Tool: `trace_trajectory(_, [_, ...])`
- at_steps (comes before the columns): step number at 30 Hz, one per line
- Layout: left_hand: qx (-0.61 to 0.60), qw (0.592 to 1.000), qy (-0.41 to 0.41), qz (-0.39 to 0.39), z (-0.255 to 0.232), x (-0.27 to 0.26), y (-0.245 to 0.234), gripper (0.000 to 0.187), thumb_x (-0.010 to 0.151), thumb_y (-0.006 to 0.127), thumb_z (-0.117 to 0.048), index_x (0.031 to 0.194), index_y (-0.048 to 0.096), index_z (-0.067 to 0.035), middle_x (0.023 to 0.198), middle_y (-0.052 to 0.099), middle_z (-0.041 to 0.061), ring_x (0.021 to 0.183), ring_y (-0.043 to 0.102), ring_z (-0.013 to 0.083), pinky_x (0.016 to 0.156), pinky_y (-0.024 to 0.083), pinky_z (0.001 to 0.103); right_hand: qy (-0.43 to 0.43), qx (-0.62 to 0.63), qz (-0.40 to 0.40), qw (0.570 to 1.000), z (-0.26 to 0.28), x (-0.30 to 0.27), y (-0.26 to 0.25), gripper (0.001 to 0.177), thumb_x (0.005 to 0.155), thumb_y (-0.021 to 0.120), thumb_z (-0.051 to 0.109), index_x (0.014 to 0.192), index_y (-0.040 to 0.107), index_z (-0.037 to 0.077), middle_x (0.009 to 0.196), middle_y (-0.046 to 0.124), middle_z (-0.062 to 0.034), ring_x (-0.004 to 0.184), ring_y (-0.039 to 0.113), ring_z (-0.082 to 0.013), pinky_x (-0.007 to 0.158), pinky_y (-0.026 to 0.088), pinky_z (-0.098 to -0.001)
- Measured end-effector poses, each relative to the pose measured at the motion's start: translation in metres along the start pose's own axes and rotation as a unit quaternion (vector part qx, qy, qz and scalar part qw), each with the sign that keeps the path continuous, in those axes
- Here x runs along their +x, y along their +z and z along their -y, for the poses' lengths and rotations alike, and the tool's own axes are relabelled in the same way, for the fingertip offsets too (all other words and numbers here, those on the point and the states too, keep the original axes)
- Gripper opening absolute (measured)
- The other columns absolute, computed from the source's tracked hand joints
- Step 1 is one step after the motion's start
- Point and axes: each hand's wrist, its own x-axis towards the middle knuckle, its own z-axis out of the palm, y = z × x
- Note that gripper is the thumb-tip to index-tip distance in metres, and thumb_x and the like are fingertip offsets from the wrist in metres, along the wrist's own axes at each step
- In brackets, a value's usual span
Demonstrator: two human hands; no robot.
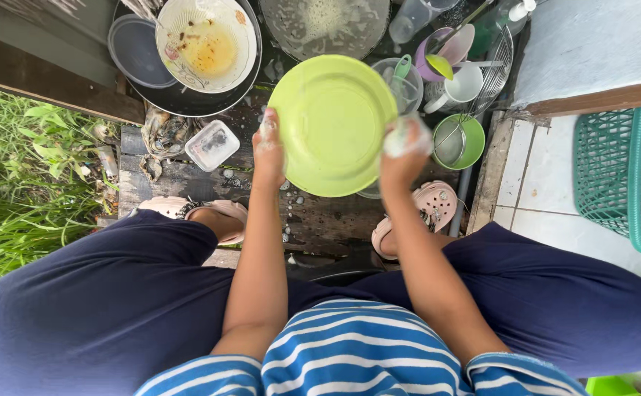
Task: The person washes various dishes, including plates, bowls, a pan, and a wok, using a scrub pad and soapy water in a basin.
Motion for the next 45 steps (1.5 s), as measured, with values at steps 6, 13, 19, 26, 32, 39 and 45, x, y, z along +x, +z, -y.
trace_trajectory(6, [0.038,0.983,0.178,-0.012,0.045,0.002,-0.004,0.040,0.107,0.065,-0.036,0.102,0.062,0.003,0.083,0.061,0.003,0.073,0.050,0.0143,0.061,0.040,0.031,-0.223,0.158,0.144,0.951,0.050,-0.063,0.039,0.015,0.083,0.071,0.010,0.097,0.071,0.006,0.108,0.065,-0.0144,0.102,0.063,-0.0363,0.088,0.051,-0.0507])
trace_trajectory(13, [0.242,0.960,0.143,-0.017,0.006,-0.035,0.011,0.049,0.109,0.061,-0.040,0.078,0.060,-0.002,0.066,0.051,-0.003,0.060,0.042,0.0085,0.054,0.035,0.029,0.230,0.314,0.123,0.913,-0.039,0.012,0.104,0.048,0.089,0.066,0.010,0.136,0.060,0.002,0.103,0.072,-0.0181,0.079,0.065,-0.0425,0.074,0.051,-0.0479])
trace_trajectory(19, [0.118,0.979,0.168,0.007,0.000,-0.019,0.023,0.050,0.103,0.063,-0.045,0.090,0.069,0.003,0.071,0.065,0.004,0.060,0.053,0.0129,0.052,0.043,0.034,-0.140,0.109,0.057,0.982,0.021,-0.057,0.087,0.040,0.085,0.074,0.012,0.123,0.064,0.007,0.111,0.068,-0.0203,0.103,0.066,-0.0409,0.093,0.052,-0.0502])
trace_trajectory(26, [0.335,0.915,0.223,0.003,-0.023,-0.030,0.058,0.055,0.109,0.055,-0.044,0.092,0.070,0.006,0.069,0.059,0.022,0.060,0.053,0.0279,0.065,0.050,0.042,0.083,0.206,0.063,0.973,-0.074,-0.009,0.124,0.046,0.088,0.064,0.001,0.134,0.063,-0.002,0.124,0.073,-0.0201,0.114,0.071,-0.0343,0.103,0.053,-0.0431])
trace_trajectory(32, [0.403,0.820,0.406,-0.013,-0.031,0.063,0.129,0.036,0.098,0.060,-0.044,0.107,0.078,-0.013,0.094,0.073,0.014,0.075,0.071,0.0356,0.067,0.056,0.045,0.201,0.005,0.120,0.972,-0.148,-0.093,0.093,0.055,0.070,0.071,0.007,0.123,0.064,-0.007,0.106,0.072,-0.0256,0.094,0.072,-0.0376,0.084,0.056,-0.0457])
trace_trajectory(39, [0.630,0.662,0.401,0.057,0.011,0.142,0.131,0.033,0.097,0.053,-0.024,0.126,0.068,-0.022,0.106,0.069,0.008,0.085,0.072,0.0296,0.067,0.058,0.047,0.053,-0.157,0.446,0.880,-0.194,-0.120,0.133,0.084,0.081,0.071,0.016,0.157,0.037,0.001,0.156,0.027,-0.0313,0.143,0.018,-0.0571,0.120,0.016,-0.0570])
trace_trajectory(45, [0.736,0.547,0.377,0.133,0.000,0.154,0.081,0.066,0.070,0.063,-0.021,0.135,0.065,-0.032,0.130,0.065,0.007,0.118,0.061,0.0350,0.105,0.041,0.063,-0.021,-0.189,0.588,0.786,-0.206,-0.125,0.150,0.087,0.087,0.066,0.045,0.158,0.024,0.016,0.169,0.006,-0.0155,0.148,-0.010,-0.0570,0.120,-0.012,-0.0586])
